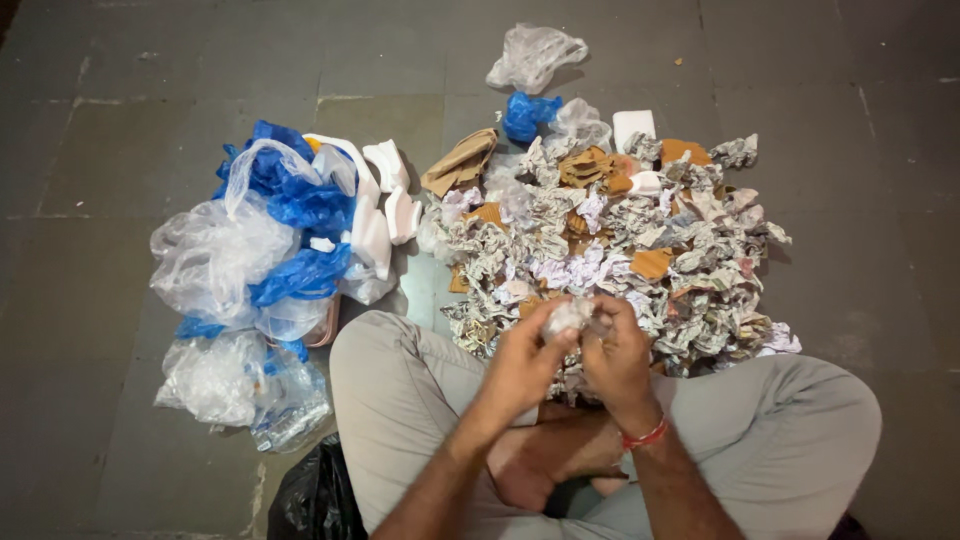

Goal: The person sits on the floor and sorts a mixed pile of waste into separate categories. They pick up plastic bags and crumpled paper, separating them into distinct piles on the floor.

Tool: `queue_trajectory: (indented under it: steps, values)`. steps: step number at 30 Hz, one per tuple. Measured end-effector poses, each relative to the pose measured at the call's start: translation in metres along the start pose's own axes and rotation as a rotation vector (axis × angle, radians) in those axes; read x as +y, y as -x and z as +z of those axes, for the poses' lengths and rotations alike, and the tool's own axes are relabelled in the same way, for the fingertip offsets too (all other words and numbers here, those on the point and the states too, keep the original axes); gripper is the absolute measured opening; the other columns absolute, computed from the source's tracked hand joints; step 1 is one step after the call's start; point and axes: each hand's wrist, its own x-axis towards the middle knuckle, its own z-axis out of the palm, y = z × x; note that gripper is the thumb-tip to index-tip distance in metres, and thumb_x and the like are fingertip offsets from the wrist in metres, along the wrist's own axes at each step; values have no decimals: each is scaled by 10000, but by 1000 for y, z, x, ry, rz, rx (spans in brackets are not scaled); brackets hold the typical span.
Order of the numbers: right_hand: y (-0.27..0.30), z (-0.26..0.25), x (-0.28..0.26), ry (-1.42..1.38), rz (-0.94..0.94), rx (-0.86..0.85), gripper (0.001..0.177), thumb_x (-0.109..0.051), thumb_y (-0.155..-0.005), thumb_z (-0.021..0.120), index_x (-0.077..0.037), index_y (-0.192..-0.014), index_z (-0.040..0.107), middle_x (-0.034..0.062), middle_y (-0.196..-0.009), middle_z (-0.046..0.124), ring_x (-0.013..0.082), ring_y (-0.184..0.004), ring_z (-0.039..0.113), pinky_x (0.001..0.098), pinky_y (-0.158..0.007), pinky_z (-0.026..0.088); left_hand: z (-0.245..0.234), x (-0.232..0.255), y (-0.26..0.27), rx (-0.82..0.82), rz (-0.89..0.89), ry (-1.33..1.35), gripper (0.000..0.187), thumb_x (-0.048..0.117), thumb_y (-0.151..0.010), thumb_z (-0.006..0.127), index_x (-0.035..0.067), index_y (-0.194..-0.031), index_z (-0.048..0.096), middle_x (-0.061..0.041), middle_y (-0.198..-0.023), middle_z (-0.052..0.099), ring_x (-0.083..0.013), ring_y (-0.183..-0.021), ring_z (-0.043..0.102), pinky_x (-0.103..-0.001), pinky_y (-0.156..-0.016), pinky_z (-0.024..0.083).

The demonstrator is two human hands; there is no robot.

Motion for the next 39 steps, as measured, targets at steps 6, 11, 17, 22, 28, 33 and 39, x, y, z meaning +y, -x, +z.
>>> queue_trajectory:
  steps: [6,11,17,22,28,33,39]
  values:
    - [-4,5,-36,139,-388,-185,616,-64,-891,726,33,-1435,455,190,-1397,581,216,-1185,614,315,-924,566,-83,-15,-27,201,-35,250,336,161,-957,687,26,-1265,682,-72,-1033,761,-128,-815,711,-292,-656,591]
    - [-8,2,-46,52,-215,-171,557,-29,-935,700,12,-1448,486,133,-1326,659,188,-1119,637,301,-956,541,-236,-14,-72,965,526,-548,265,62,-1029,666,-51,-1269,686,-202,-1181,736,-267,-1020,737,-384,-869,587]
    - [-12,0,-35,100,-198,-177,390,-10,-940,692,-2,-1323,617,107,-1262,674,162,-1049,662,284,-921,576,-363,-36,-97,878,98,-1233,573,277,-1021,667,31,-1513,505,-277,-1555,448,-491,-1414,418,-568,-1174,304]
    - [-12,0,-34,138,-249,-174,285,-10,-924,706,11,-1207,681,123,-1233,674,175,-1036,666,287,-903,555,-384,-66,-99,465,-66,-1564,877,617,-944,622,76,-1569,327,-303,-1580,269,-590,-1418,243,-674,-1124,119]
    - [-15,-1,-36,149,-253,-175,232,-11,-938,694,-3,-1169,705,124,-1199,693,183,-1075,677,292,-921,554,-382,-75,-95,606,134,-1440,824,524,-1091,503,-43,-1648,287,-297,-1722,210,-552,-1534,252,-612,-1264,139]
    - [-12,1,-36,173,-266,-165,191,-14,-937,689,-6,-1126,716,118,-1153,716,190,-1071,697,300,-936,551,-389,-86,-122,453,-22,-1560,868,580,-1022,443,-20,-1625,272,-222,-1702,224,-479,-1505,263,-609,-1226,94]
    - [-15,0,-33,196,-214,-169,194,-23,-931,694,2,-1122,716,113,-1148,714,183,-1026,706,307,-910,558,-377,-86,-134,387,-306,-1468,946,711,-1008,367,-51,-1566,301,-217,-1650,254,-446,-1498,241,-598,-1216,-10]
